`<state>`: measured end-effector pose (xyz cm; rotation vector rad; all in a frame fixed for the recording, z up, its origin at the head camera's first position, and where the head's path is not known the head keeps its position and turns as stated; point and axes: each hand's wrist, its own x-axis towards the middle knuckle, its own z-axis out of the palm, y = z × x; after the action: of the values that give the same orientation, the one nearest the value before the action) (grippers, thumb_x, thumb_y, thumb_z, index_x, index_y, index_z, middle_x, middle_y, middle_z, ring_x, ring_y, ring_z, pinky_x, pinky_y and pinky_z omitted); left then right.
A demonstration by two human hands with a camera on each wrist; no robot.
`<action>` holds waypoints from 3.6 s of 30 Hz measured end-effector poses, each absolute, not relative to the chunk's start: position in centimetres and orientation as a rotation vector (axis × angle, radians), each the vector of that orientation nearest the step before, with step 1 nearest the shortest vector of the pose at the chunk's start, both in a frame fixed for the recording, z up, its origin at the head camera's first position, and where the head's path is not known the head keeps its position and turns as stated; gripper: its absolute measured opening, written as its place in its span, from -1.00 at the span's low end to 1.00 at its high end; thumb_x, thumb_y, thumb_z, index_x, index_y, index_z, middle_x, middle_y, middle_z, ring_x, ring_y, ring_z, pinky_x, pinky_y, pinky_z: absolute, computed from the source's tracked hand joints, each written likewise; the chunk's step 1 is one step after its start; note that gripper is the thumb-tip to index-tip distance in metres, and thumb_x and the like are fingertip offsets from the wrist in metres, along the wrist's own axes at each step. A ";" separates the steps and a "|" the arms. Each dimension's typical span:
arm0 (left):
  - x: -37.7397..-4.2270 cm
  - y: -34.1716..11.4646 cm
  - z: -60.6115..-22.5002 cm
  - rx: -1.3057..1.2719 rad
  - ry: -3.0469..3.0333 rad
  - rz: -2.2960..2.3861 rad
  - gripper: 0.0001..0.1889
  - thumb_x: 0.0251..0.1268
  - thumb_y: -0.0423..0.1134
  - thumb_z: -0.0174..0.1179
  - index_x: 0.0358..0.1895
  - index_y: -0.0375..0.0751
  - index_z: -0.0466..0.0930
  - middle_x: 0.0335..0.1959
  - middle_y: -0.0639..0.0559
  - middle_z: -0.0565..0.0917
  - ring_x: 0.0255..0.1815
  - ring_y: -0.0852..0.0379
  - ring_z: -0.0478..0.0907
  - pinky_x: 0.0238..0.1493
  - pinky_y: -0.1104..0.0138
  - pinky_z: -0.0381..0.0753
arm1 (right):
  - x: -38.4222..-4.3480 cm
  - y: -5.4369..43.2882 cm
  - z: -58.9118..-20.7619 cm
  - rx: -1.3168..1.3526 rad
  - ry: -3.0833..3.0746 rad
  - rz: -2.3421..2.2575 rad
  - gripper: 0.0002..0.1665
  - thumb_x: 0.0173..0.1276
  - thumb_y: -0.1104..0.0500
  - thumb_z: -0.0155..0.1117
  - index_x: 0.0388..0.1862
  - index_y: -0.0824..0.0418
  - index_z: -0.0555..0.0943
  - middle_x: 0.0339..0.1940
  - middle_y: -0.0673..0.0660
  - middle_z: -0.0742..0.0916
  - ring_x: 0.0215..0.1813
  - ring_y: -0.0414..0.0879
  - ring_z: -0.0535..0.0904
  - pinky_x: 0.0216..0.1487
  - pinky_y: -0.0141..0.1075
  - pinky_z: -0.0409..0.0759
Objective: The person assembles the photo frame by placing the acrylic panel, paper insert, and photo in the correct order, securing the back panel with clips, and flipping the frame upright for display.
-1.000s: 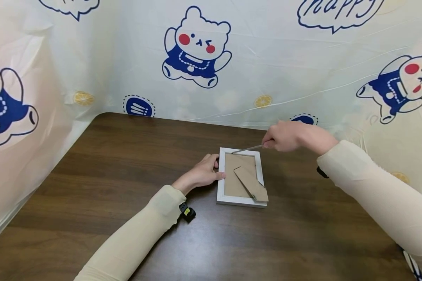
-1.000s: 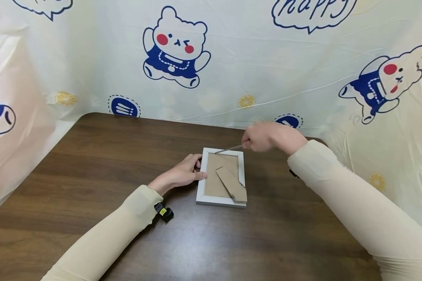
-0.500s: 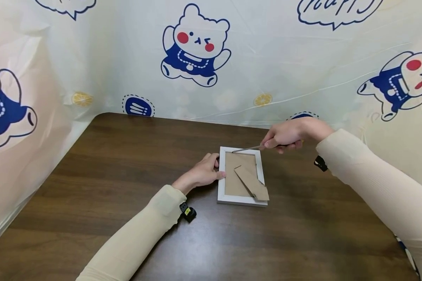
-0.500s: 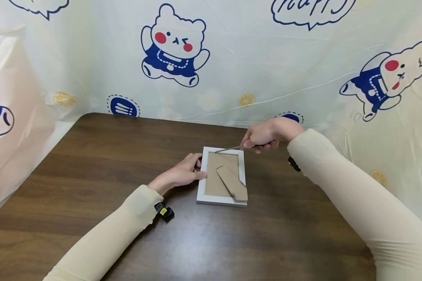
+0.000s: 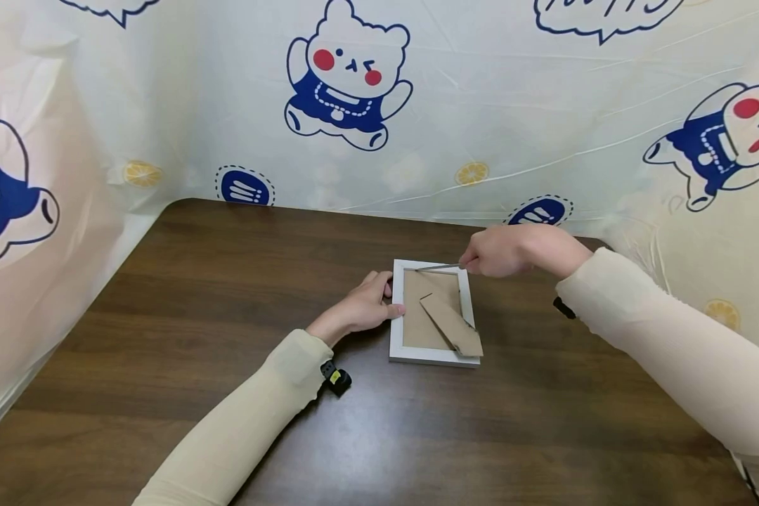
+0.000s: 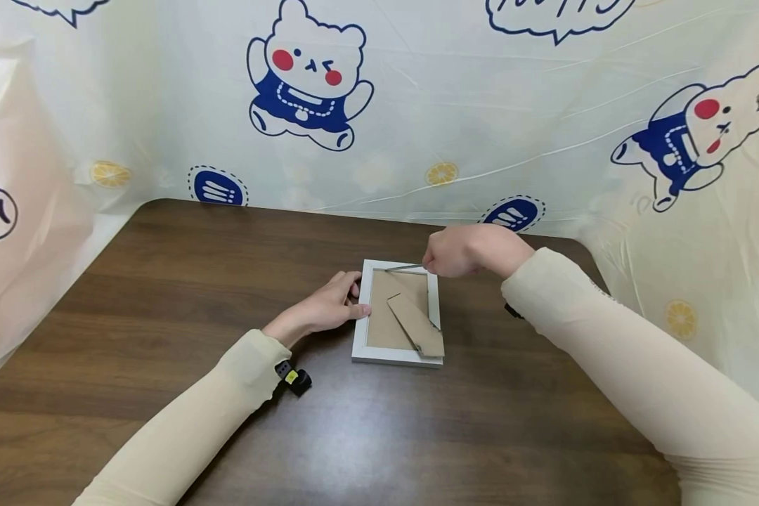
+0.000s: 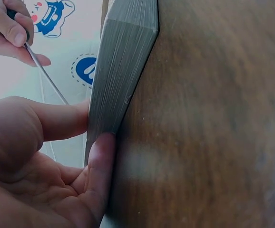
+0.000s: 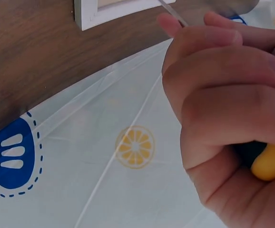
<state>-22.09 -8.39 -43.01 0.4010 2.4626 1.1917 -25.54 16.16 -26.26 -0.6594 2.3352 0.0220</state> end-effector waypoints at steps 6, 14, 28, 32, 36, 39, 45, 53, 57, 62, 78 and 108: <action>-21.9 -8.4 -42.9 0.406 2.470 1.183 -0.21 0.53 -0.13 0.30 0.64 -0.35 0.14 0.25 -0.17 0.42 -0.04 0.06 0.53 0.24 0.14 0.46 | -23.9 15.8 -27.4 -0.706 2.446 0.107 -0.49 0.69 0.19 0.00 0.49 0.32 0.54 0.46 0.29 0.61 0.31 0.05 0.60 0.11 -0.09 0.60; -22.0 -8.5 -43.0 0.416 2.480 1.173 -0.21 0.54 -0.12 0.29 0.64 -0.37 0.14 0.26 -0.18 0.41 -0.02 0.05 0.53 0.24 0.13 0.46 | -21.7 15.6 -29.5 -0.704 2.555 0.137 -0.59 0.68 0.24 0.03 0.34 0.31 0.64 -0.02 0.23 0.78 -0.22 -0.04 0.68 -0.22 -0.21 0.66; -22.0 -8.6 -43.0 0.412 2.465 1.183 -0.20 0.55 -0.11 0.28 0.65 -0.34 0.11 0.27 -0.18 0.40 0.00 0.03 0.51 0.27 0.11 0.44 | -18.3 15.4 -32.6 -0.638 2.671 0.030 -0.71 0.66 0.30 0.06 0.23 0.33 0.59 -0.47 0.13 0.62 -0.55 -0.11 0.50 -0.58 -0.31 0.44; -22.0 -8.6 -43.0 0.407 2.459 1.182 -0.20 0.56 -0.10 0.27 0.66 -0.33 0.11 0.28 -0.18 0.40 0.01 0.02 0.50 0.28 0.10 0.44 | -17.4 15.3 -33.4 -0.657 2.729 0.033 -0.67 0.58 0.44 0.04 0.23 0.34 0.56 -0.50 0.19 0.58 -0.58 -0.07 0.53 -0.64 -0.26 0.48; -22.0 -8.6 -42.9 0.401 2.452 1.180 -0.20 0.56 -0.10 0.27 0.66 -0.33 0.10 0.29 -0.18 0.40 -0.01 0.03 0.51 0.27 0.10 0.45 | -16.7 15.2 -34.0 -0.665 2.781 0.023 -0.53 0.43 0.53 0.04 0.28 0.34 0.51 -0.53 0.22 0.58 -0.61 -0.03 0.55 -0.65 -0.19 0.53; -22.0 -8.6 -42.8 0.404 2.455 1.181 -0.20 0.56 -0.10 0.27 0.66 -0.34 0.09 0.29 -0.18 0.40 0.00 0.02 0.51 0.28 0.10 0.44 | -16.3 15.2 -34.6 -0.682 2.820 0.025 -0.52 0.39 0.53 0.08 0.27 0.34 0.51 -0.58 0.22 0.56 -0.67 -0.04 0.52 -0.69 -0.20 0.52; -22.2 -8.5 -43.1 0.404 2.463 1.168 -0.19 0.57 -0.09 0.26 0.67 -0.33 0.07 0.30 -0.18 0.39 0.02 0.02 0.51 0.29 0.10 0.44 | -15.5 15.4 -36.3 -0.790 2.900 0.002 -0.68 0.39 0.54 0.08 0.09 0.38 0.45 -0.69 0.16 0.50 -0.70 -0.03 0.52 -0.72 -0.22 0.50; -22.2 -8.3 -43.1 0.395 2.463 1.160 -0.19 0.56 -0.09 0.27 0.67 -0.32 0.08 0.30 -0.17 0.39 0.04 0.01 0.51 0.31 0.09 0.43 | -14.9 15.6 -37.6 -0.854 2.966 -0.031 -0.81 0.40 0.54 0.05 -0.09 0.37 0.41 -0.72 0.12 0.47 -0.68 0.00 0.55 -0.71 -0.20 0.48; -22.1 -8.3 -42.9 0.380 2.457 1.168 -0.19 0.56 -0.10 0.27 0.67 -0.31 0.09 0.30 -0.16 0.38 0.04 0.01 0.51 0.30 0.09 0.43 | -14.9 15.6 -38.0 -0.875 2.974 -0.038 -0.82 0.40 0.53 0.05 -0.08 0.38 0.41 -0.72 0.12 0.47 -0.68 0.01 0.55 -0.70 -0.19 0.48; -22.2 -8.3 -42.7 0.365 2.456 1.171 -0.19 0.56 -0.08 0.27 0.68 -0.29 0.08 0.30 -0.14 0.38 0.06 0.00 0.49 0.32 0.09 0.42 | -15.0 15.7 -38.5 -0.894 2.975 -0.095 -0.82 0.41 0.52 0.05 -0.10 0.34 0.37 -0.73 0.07 0.44 -0.70 -0.03 0.49 -0.70 -0.21 0.44; -21.9 -7.9 -43.0 0.322 2.475 1.175 -0.18 0.54 -0.10 0.28 0.68 -0.30 0.08 0.34 -0.19 0.42 0.29 -0.11 0.46 0.43 0.03 0.38 | -14.3 16.3 -38.6 -0.808 2.936 -0.203 -0.80 0.58 0.34 0.20 0.06 0.33 0.41 -0.77 0.03 0.39 -0.76 -0.12 0.36 -0.70 -0.32 0.29; -22.1 -7.9 -43.0 0.325 2.476 1.186 -0.19 0.52 -0.11 0.30 0.66 -0.31 0.13 0.28 -0.17 0.43 0.21 -0.08 0.46 0.38 0.07 0.41 | -15.7 17.7 -37.6 -0.673 2.866 -0.339 -0.48 0.64 0.24 0.19 0.52 0.25 0.49 -0.69 0.02 0.46 -0.65 -0.15 0.36 -0.58 -0.27 0.39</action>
<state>-22.13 -7.87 -42.98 0.3248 2.4760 1.1862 -15.72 17.66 -37.63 -0.6732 2.8657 -0.3389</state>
